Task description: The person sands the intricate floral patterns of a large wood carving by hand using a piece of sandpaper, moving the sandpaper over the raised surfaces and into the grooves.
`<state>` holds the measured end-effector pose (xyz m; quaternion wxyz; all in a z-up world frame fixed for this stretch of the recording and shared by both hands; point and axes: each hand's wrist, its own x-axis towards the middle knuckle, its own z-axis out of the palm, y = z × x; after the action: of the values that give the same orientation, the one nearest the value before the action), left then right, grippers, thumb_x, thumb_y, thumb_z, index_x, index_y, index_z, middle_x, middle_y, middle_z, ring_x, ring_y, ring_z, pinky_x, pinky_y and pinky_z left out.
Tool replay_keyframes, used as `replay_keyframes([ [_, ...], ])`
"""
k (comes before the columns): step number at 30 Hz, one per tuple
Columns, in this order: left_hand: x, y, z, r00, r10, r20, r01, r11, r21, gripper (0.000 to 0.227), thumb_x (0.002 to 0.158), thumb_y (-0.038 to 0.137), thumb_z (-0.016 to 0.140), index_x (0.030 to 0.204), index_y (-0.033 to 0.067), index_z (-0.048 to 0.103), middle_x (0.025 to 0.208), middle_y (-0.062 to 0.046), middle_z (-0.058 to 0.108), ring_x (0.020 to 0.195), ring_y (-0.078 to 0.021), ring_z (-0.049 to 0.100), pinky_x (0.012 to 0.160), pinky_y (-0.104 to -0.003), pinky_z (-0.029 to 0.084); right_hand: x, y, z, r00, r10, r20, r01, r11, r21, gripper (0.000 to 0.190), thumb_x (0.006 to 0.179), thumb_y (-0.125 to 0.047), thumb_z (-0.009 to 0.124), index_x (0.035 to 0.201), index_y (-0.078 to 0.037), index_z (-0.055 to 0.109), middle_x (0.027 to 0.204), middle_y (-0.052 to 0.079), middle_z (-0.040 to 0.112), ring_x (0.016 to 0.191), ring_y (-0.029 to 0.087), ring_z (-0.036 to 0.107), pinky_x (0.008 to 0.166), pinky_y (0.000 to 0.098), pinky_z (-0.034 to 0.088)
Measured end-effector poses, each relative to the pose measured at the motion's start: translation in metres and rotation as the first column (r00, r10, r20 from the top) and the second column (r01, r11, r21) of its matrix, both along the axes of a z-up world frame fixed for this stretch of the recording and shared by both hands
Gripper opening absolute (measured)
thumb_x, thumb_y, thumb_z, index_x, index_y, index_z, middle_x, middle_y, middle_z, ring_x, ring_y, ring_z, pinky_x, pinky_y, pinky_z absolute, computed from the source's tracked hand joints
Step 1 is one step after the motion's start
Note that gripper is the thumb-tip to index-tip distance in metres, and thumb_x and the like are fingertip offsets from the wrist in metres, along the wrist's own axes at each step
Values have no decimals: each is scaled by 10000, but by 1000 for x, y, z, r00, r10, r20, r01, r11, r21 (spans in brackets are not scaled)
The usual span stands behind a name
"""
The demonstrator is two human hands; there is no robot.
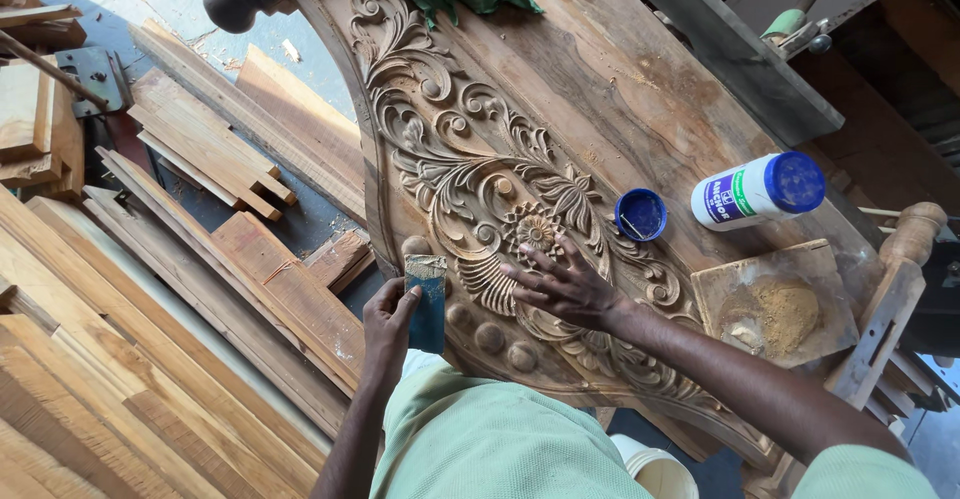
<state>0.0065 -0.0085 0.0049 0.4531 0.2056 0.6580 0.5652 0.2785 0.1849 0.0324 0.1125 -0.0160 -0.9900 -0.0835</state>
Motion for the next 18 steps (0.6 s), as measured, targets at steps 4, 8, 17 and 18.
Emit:
replay_keyframes([
  [4, 2, -4, 0, 1000, -2, -19, 2, 1000, 16, 374, 926, 278, 659, 1130, -29, 727, 908, -112, 728, 812, -141, 644, 749, -296, 526, 4, -14, -2, 980, -192, -46, 183, 972, -145, 391, 928, -290, 734, 1282, -142, 656, 1607, 77, 389, 1443, 307, 374, 1146, 602, 302],
  [8, 2, 1, 3, 1000, -23, -15, 23, 999, 32, 374, 922, 278, 662, 1132, -25, 723, 916, -108, 729, 826, -141, 655, 764, -294, 535, 11, -38, -2, 943, -331, 8, 321, 906, -275, 353, 903, -141, 717, 1254, -181, 712, 1606, 85, 438, 1469, 279, 405, 1172, 521, 364],
  [17, 2, 4, 3, 996, -56, -67, 54, 998, -27, 408, 912, 300, 658, 1149, -25, 724, 920, -131, 731, 831, -174, 669, 749, -317, 552, 5, -46, -23, 979, -201, 36, 203, 934, -293, 383, 839, -175, 751, 1211, -117, 680, 1555, 135, 384, 1410, 339, 384, 1108, 615, 368],
  [18, 2, 5, 3, 996, -55, -67, 53, 998, -24, 411, 914, 302, 658, 1147, -29, 726, 919, -138, 729, 831, -178, 666, 749, -320, 550, 5, -46, -22, 979, -199, 31, 201, 943, -265, 371, 840, -174, 751, 1201, -123, 680, 1562, 123, 378, 1419, 336, 380, 1113, 617, 370],
])
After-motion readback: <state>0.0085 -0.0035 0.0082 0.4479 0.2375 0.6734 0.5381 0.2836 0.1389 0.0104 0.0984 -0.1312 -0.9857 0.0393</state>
